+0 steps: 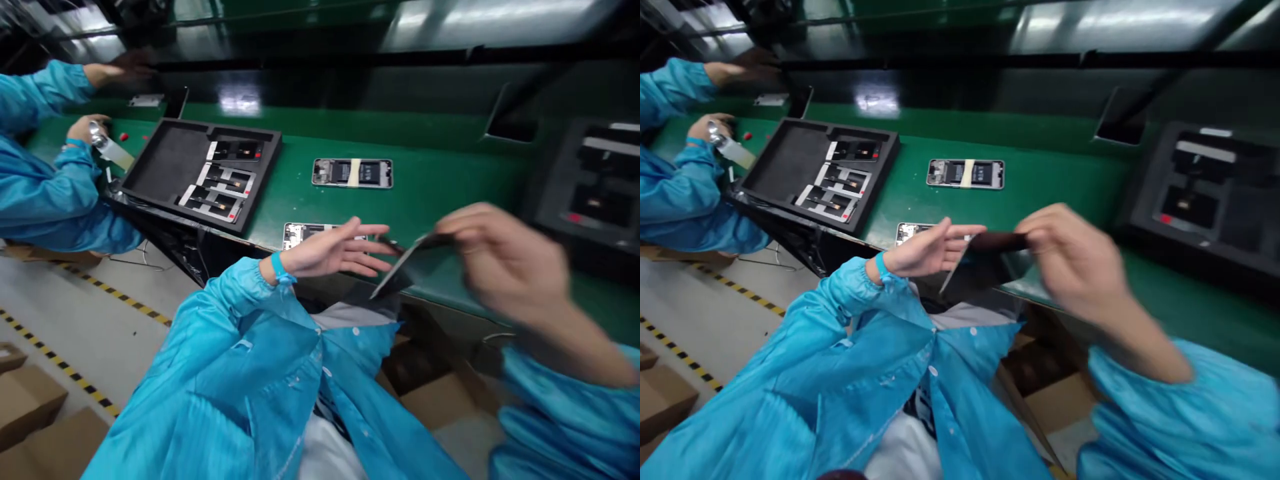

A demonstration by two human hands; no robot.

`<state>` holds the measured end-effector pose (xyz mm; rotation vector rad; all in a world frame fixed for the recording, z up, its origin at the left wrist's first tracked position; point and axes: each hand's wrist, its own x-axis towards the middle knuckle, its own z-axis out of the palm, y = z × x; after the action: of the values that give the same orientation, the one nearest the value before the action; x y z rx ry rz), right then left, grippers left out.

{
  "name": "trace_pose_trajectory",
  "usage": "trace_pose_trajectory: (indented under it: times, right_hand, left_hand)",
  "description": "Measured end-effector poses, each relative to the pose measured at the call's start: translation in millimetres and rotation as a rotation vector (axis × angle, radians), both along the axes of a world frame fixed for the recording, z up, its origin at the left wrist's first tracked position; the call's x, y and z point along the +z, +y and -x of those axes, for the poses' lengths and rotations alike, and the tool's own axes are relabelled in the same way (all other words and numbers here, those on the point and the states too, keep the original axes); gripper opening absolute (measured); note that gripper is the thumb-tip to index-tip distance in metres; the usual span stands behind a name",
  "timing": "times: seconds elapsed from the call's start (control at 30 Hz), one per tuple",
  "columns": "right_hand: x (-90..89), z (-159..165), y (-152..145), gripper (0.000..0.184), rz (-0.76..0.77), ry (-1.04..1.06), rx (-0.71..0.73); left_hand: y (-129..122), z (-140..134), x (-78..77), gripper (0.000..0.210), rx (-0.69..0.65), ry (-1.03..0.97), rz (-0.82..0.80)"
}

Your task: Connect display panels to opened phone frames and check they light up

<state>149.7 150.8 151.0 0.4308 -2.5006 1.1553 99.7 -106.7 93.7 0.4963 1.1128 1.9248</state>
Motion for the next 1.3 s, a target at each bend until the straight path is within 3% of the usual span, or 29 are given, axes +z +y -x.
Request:
trace_pose_trajectory:
  times: [0.1,0.2,0.37,0.5,0.6,0.7,0.87,0.97,1.07,1.17,1.3]
  right_hand:
    - [-4.3,5,-34,0.047,0.071,0.009,0.231]
    - [-7.3,11,-42,0.040,0.102,0.044,0.212]
    - [-31.7,29,-2,0.053,0.024,-0.063,0.102]
    - [-66.7,60,33,0.075,-0.200,-0.120,-0.010]
    - [-79.8,71,36,0.058,-0.390,-0.120,0.000]
    - [-77.4,69,9,0.039,-0.432,0.014,0.022]
    - [-74.2,60,-61,0.037,-0.310,0.141,0.188]
    - [-81.9,60,-81,0.035,-0.254,0.113,0.210]
    - [-88.8,64,-82,0.032,-0.200,0.058,0.245]
    - [-92.6,69,-79,0.032,-0.193,0.049,0.317]
    - [-95.1,69,-80,0.032,-0.239,0.130,0.408]
  left_hand:
    - [7,-2,0.0,0.053,0.064,-0.105,-0.051]
    - [4,2,-4.1,0.044,0.105,-0.169,-0.063]
    - [-9,23,-16.7,0.048,0.202,-0.067,-0.013]
    - [-30,37,-17.3,0.028,0.335,0.163,0.217]
    - [-39,44,-10.9,0.013,0.352,0.285,0.394]
    - [-39,49,-3.7,0.009,0.321,0.296,0.453]
    - [-37,56,0.9,0.015,0.297,0.258,0.447]
    - [-47,56,-2.9,0.018,0.294,0.301,0.455]
    - [-68,50,-9.5,0.021,0.385,0.545,0.493]
    - [-92,37,-18.9,0.024,0.529,0.983,0.611]
    - [-114,22,-37.2,0.036,0.459,1.352,0.700]
